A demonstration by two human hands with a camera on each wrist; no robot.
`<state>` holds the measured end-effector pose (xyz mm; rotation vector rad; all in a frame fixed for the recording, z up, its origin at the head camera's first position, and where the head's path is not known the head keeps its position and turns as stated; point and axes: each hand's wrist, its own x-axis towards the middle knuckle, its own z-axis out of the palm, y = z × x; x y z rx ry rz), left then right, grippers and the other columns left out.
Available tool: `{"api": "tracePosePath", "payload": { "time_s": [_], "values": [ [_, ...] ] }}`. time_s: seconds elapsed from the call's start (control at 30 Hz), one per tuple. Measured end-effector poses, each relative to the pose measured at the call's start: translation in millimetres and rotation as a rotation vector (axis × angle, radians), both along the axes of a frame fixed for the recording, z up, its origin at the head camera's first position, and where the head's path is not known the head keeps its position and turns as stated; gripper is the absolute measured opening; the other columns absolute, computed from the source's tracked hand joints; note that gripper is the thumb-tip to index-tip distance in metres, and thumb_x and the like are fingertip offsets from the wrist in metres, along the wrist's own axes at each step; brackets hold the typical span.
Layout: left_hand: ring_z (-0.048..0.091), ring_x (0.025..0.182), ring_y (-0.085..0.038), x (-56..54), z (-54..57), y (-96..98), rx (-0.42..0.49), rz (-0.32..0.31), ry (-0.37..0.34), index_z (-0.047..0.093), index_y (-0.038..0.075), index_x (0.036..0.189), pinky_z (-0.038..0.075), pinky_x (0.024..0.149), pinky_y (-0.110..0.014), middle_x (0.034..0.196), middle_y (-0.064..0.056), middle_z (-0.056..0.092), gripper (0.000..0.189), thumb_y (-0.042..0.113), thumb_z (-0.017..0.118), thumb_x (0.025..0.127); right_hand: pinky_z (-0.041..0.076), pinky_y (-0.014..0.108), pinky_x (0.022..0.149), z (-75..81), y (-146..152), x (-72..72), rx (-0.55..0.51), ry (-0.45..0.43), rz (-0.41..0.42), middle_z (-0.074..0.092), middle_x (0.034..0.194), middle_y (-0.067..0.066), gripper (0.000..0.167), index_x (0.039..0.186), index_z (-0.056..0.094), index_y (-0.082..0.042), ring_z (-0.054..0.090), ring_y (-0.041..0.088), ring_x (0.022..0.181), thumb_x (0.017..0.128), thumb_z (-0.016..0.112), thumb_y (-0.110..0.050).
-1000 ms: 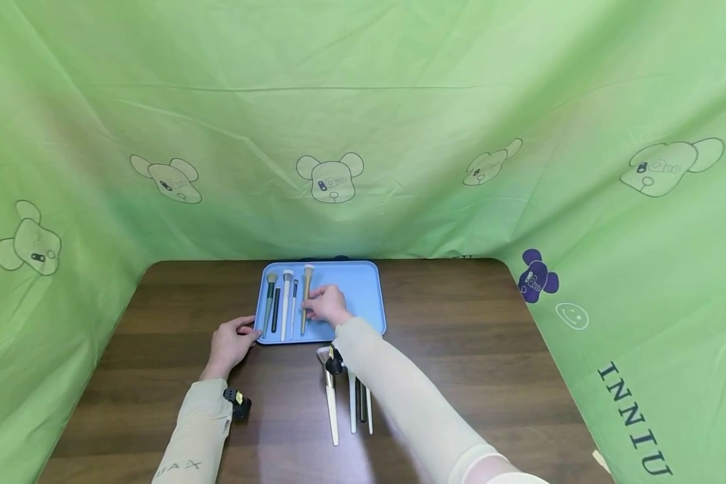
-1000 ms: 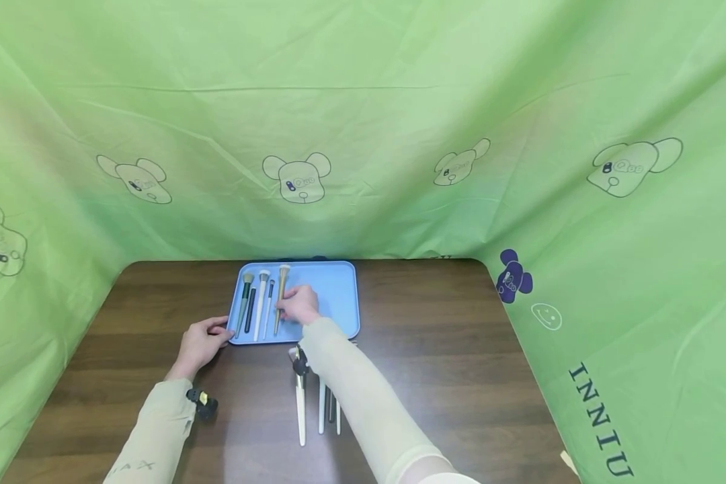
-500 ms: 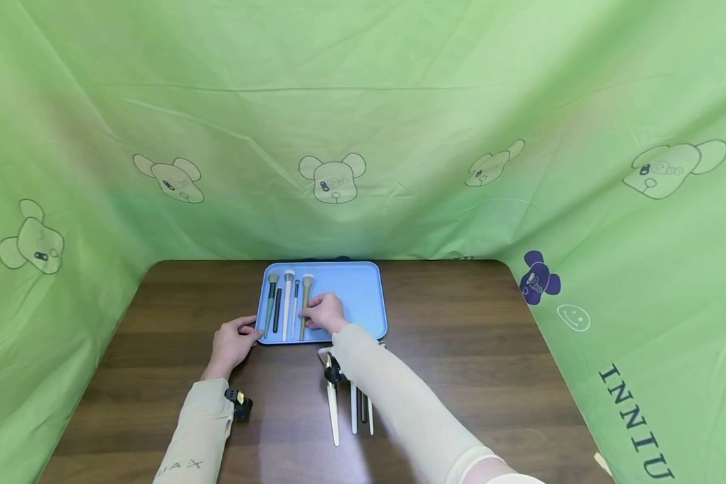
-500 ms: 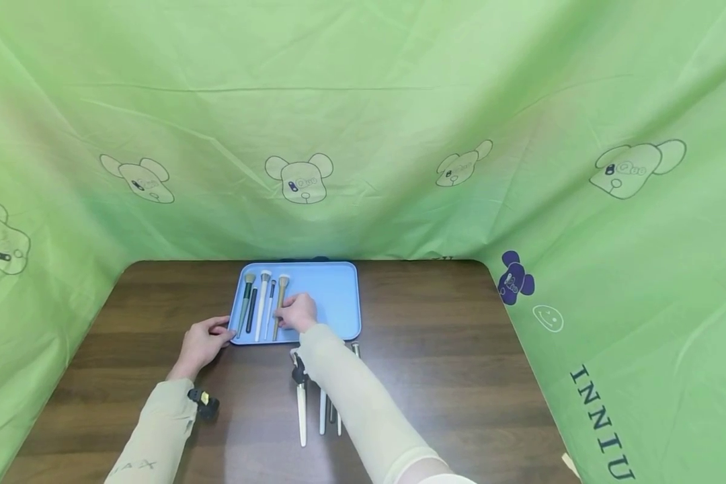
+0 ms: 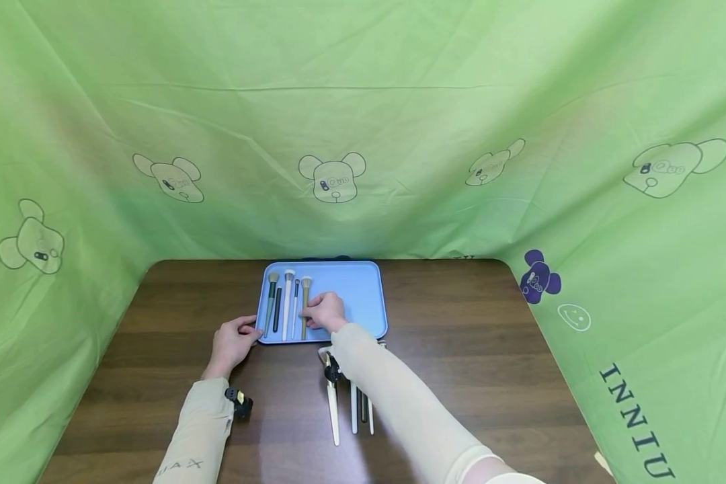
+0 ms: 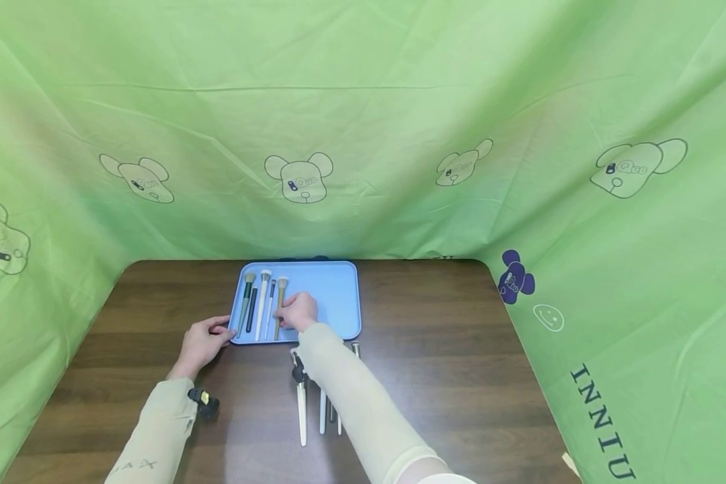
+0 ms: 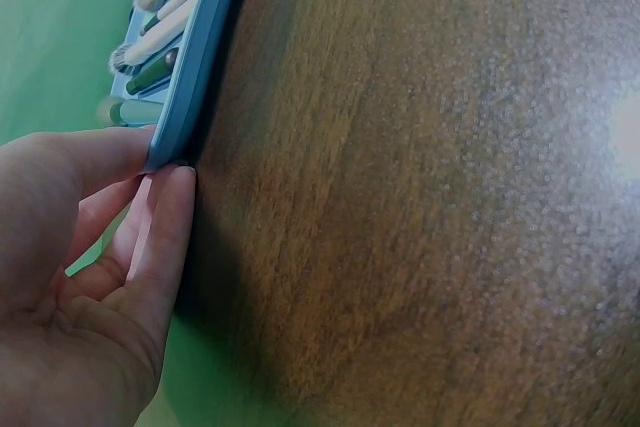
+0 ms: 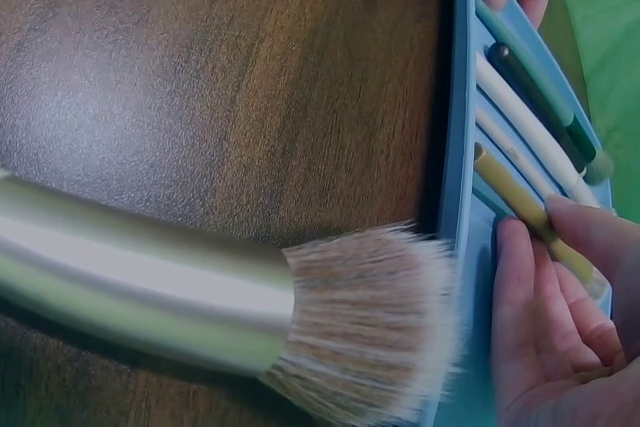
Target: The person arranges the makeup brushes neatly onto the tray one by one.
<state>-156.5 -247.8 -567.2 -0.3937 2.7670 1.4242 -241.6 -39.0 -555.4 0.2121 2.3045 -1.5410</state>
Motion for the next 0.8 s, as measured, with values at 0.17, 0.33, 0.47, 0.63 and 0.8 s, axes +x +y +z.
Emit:
{"api": "tracePosePath", "payload": {
  "time_s": [0.17,0.33,0.47,0.63,0.8],
  "values": [
    [0.070,0.069,-0.019,0.4,0.6,0.6,0.006,0.002,-0.005,0.066,-0.007,0.128,0.052,0.060,-0.023,0.084,-0.010,0.071,0.040,0.006,0.074,0.091,0.057,0.028,0.050,-1.2,-0.9,0.2,0.018,0.009,-0.009,0.069,0.068,0.006,0.018,0.089,0.071,-0.003,0.067,0.017,0.052,0.081,0.086,-0.006],
    [0.069,0.068,-0.018,-0.4,0.6,0.3,0.003,0.003,0.001,0.066,-0.007,0.127,0.052,0.060,-0.023,0.083,-0.010,0.071,0.039,0.006,0.074,0.091,0.056,0.028,0.049,0.0,-0.9,1.4,0.044,0.020,-0.005,0.068,0.067,0.007,0.018,0.087,0.069,-0.004,0.067,0.018,0.052,0.082,0.086,-0.008],
    [0.069,0.068,-0.017,-0.8,0.0,-0.1,-0.004,0.003,0.004,0.067,-0.007,0.127,0.052,0.061,-0.023,0.083,-0.009,0.071,0.039,0.007,0.074,0.091,0.056,0.027,0.049,2.1,-0.1,2.4,0.063,0.025,-0.003,0.069,0.065,0.007,0.018,0.086,0.069,-0.005,0.067,0.017,0.052,0.082,0.086,-0.009],
    [0.069,0.068,-0.017,0.0,-0.5,0.3,0.004,-0.001,-0.007,0.066,-0.007,0.127,0.053,0.060,-0.023,0.083,-0.010,0.071,0.040,0.007,0.074,0.091,0.055,0.026,0.049,4.3,1.0,3.7,0.090,0.034,0.006,0.070,0.067,0.007,0.018,0.085,0.070,-0.007,0.067,0.017,0.053,0.081,0.087,-0.011],
    [0.069,0.069,-0.017,0.6,-0.1,0.0,0.006,0.001,-0.013,0.066,-0.006,0.128,0.053,0.061,-0.023,0.084,-0.009,0.071,0.040,0.007,0.074,0.091,0.055,0.027,0.050,8.8,3.9,5.9,0.113,0.042,0.023,0.070,0.067,0.007,0.020,0.085,0.069,-0.008,0.066,0.016,0.052,0.080,0.088,-0.013]
  ]
}}
